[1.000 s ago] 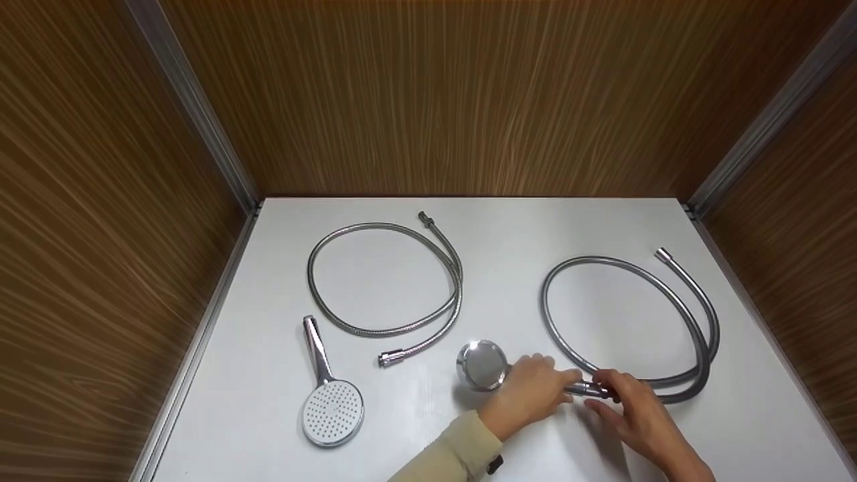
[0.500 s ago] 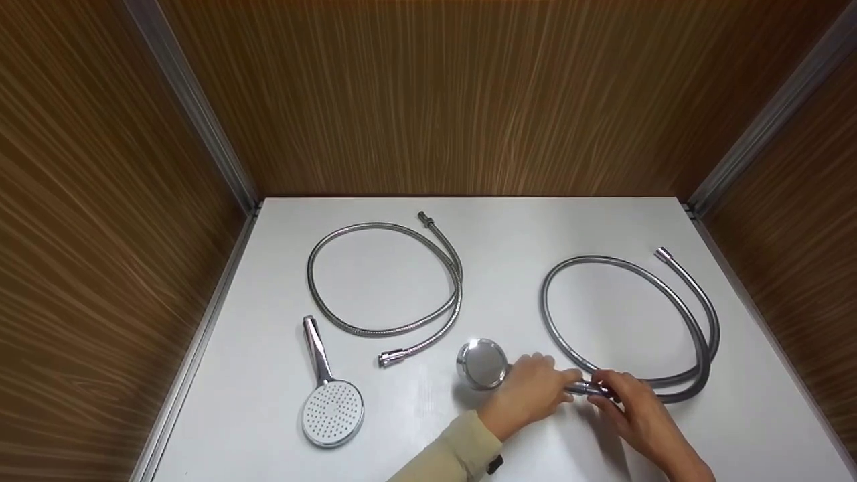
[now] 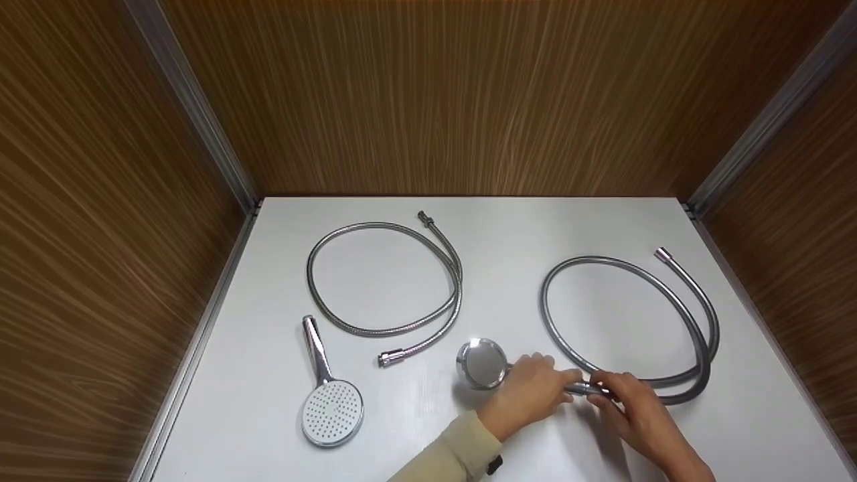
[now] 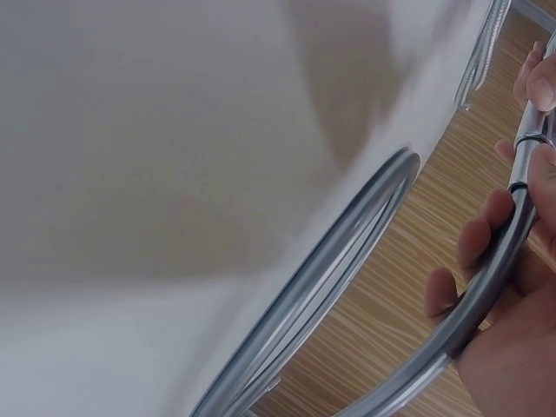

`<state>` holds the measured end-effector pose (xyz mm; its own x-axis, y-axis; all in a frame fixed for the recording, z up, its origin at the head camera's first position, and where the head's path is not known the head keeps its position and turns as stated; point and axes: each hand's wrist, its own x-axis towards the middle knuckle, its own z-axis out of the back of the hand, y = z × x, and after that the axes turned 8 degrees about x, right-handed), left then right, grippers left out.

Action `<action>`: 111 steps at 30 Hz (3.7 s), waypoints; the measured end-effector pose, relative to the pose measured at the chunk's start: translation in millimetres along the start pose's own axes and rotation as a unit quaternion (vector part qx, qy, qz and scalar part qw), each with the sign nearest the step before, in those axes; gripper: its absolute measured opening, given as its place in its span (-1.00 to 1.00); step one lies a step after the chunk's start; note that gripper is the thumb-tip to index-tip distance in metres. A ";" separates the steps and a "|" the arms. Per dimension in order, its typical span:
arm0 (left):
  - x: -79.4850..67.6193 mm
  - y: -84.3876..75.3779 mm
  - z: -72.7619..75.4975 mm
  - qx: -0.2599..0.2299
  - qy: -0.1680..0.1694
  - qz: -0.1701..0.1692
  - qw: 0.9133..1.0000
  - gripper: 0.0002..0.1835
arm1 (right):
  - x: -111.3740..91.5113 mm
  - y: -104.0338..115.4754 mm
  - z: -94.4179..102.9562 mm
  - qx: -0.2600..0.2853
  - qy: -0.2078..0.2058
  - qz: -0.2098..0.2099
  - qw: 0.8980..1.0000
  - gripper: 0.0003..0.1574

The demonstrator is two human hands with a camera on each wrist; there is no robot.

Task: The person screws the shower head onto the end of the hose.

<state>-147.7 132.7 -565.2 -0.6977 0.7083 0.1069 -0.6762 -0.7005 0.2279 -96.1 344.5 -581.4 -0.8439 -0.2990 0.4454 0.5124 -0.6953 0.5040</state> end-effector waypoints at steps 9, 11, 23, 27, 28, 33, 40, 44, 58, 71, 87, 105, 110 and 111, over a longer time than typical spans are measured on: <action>1.0 -0.5 1.6 -0.004 0.007 -0.004 1.000 -0.68 | 0.5 1.3 -0.1 0.002 -0.001 -0.014 1.000 -0.40; 0.9 -0.2 1.2 -0.005 0.006 -0.005 1.000 -0.69 | 1.0 1.0 -0.4 0.010 0.000 -0.008 1.000 -0.44; 0.2 -0.3 -0.1 -0.004 -0.001 -0.002 1.000 -0.68 | 0.9 1.5 -1.2 -0.015 -0.003 -0.001 1.000 -0.49; -0.3 -0.7 -0.2 -0.015 0.008 0.003 1.000 -0.68 | 0.5 0.5 -1.9 -0.016 -0.008 0.007 1.000 -0.50; -0.4 -0.8 -0.2 -0.019 0.010 0.005 1.000 -0.68 | 0.4 0.0 -2.1 -0.014 -0.009 0.010 1.000 -0.51; -0.8 -1.6 -1.4 -0.034 0.021 0.010 0.999 -0.65 | -0.3 -1.0 -3.2 -0.018 -0.007 0.011 1.000 -0.52; -0.9 -1.8 -2.9 -0.031 0.010 0.009 0.999 -0.65 | -0.4 -0.4 -2.9 -0.027 -0.002 -0.007 1.000 -0.53; -0.8 -1.4 -4.2 -0.029 0.011 0.008 0.999 -0.63 | -0.7 -0.9 -3.8 -0.020 -0.001 -0.010 1.000 -0.53; -4.1 -8.6 -20.7 -0.060 0.023 0.022 0.998 -0.69 | -4.2 -2.8 -10.9 -0.005 0.016 -0.017 1.000 -0.56; -7.7 -15.0 -27.3 -0.086 0.049 0.045 0.994 -0.68 | -7.1 -6.0 -16.7 -0.024 0.032 -0.021 0.999 -0.57; -8.5 -22.4 -34.3 -0.035 0.044 0.052 0.997 -0.67 | -8.6 -3.0 -17.9 -0.033 0.067 -0.067 0.995 -0.62; -20.2 -16.7 -28.3 -0.050 0.024 0.053 0.997 -0.42 | 3.0 5.9 -18.5 -0.023 0.029 -0.049 0.998 -0.54; -32.2 -0.7 -22.4 -0.054 0.000 0.040 0.998 -0.38 | 11.9 9.8 -18.0 -0.026 0.018 -0.049 0.998 -0.57; -34.6 3.9 -21.2 -0.055 -0.006 0.040 0.998 -0.38 | 14.1 11.0 -18.1 -0.027 0.017 -0.048 0.998 -0.57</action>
<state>-131.2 103.6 -588.5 -0.7477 0.6506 0.1327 -0.6413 -0.7594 0.1100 -105.2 320.8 -583.0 -0.8941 -0.2513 0.3708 0.4206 -0.7558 0.5018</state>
